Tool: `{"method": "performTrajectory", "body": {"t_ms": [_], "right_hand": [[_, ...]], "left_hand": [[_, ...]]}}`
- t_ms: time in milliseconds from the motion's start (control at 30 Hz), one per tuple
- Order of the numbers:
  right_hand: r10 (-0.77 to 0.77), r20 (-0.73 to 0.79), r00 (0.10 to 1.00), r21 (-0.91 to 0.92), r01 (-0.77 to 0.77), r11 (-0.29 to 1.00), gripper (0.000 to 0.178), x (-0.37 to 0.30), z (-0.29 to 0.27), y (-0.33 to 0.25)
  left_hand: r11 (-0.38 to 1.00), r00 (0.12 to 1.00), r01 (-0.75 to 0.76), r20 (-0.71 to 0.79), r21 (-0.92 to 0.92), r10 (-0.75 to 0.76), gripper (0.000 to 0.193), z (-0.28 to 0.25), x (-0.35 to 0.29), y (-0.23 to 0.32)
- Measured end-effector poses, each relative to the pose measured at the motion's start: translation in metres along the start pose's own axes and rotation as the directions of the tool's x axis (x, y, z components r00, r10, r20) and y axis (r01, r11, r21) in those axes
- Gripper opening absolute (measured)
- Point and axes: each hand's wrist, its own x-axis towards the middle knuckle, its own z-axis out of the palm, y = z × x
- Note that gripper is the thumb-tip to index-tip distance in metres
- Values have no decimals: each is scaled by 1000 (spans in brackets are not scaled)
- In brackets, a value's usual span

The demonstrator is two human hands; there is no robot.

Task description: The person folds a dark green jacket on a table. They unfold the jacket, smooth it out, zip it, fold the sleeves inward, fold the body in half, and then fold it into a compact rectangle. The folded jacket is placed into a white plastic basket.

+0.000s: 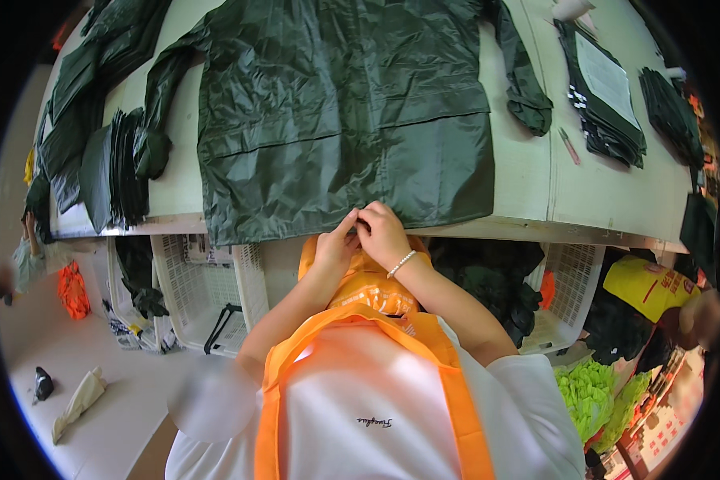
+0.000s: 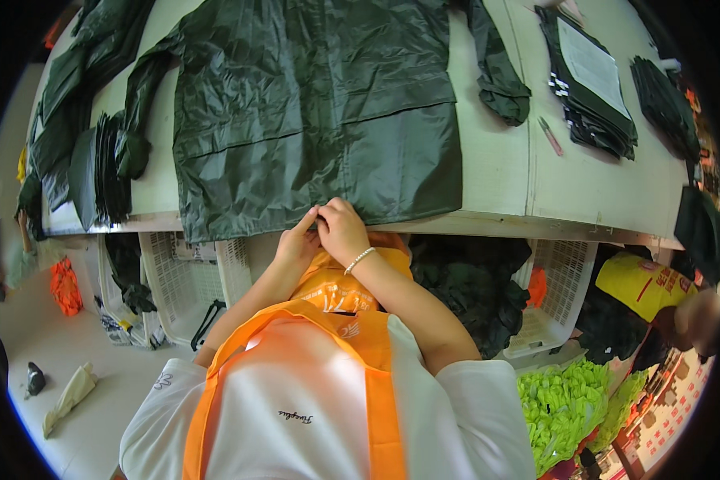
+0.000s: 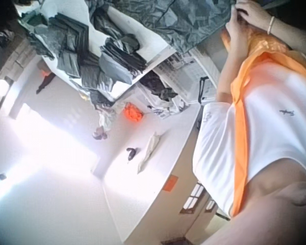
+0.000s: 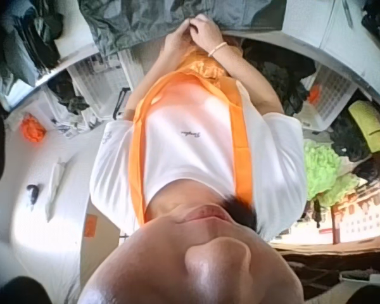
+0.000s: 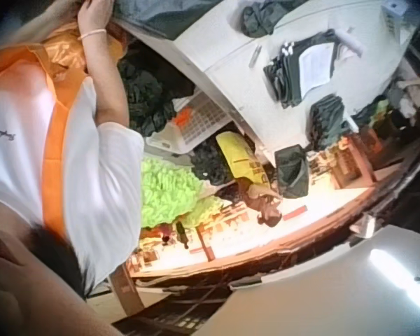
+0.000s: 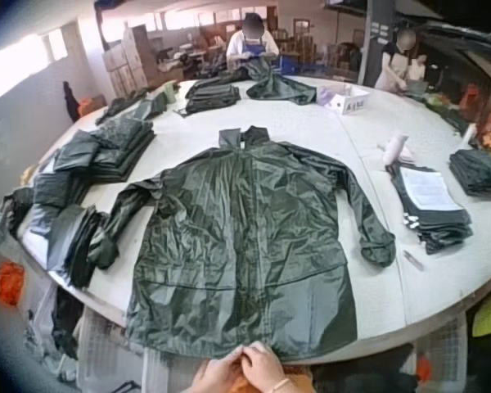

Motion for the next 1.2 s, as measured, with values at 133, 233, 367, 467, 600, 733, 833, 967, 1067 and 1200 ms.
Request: {"method": "performTrajectory", "body": {"t_ms": [133, 233, 367, 467, 600, 733, 833, 967, 1067, 1200], "right_hand": [[80, 112, 990, 243, -105, 964, 20, 0, -1, 7], [114, 261, 959, 349, -204, 915, 23, 3, -10, 5], [5, 115, 993, 345, -45, 938, 17, 34, -90, 6], [316, -461, 829, 440, -96, 893, 21, 95, -187, 76], [-57, -631, 773, -613, -453, 648, 38, 86, -366, 340], [277, -428, 860, -695, -509, 508, 23, 91, -344, 300], [265, -487, 832, -699, -553, 453, 22, 52, -367, 349], [457, -711, 534, -237, -795, 559, 30, 37, -421, 381], [562, -632, 533, 250, -546, 799, 33, 102, -360, 254], [285, -457, 842, 33, -304, 952, 29, 177, -201, 87]], "left_hand": [[998, 999, 30, -16, -62, -31, 20, -17, 13, -2], [999, 997, 12, -76, 46, -8, 18, -22, 12, 2], [988, 978, -109, -168, 108, 126, 18, -7, -6, -1], [888, 951, -36, -256, 459, 171, 33, -12, -21, 8], [522, 997, -41, 0, 852, 78, 54, 6, -44, 34], [-145, 999, -41, 36, 989, -35, 49, -6, -77, 79], [-30, 820, -245, 224, 969, 526, 34, 0, -59, 127], [-584, 569, -93, 524, 806, 633, 67, -28, 6, 152], [-618, 665, -129, 530, 775, 526, 79, -57, 14, 142], [-461, 634, -444, 633, 769, 445, 67, -57, -8, 146]]}}
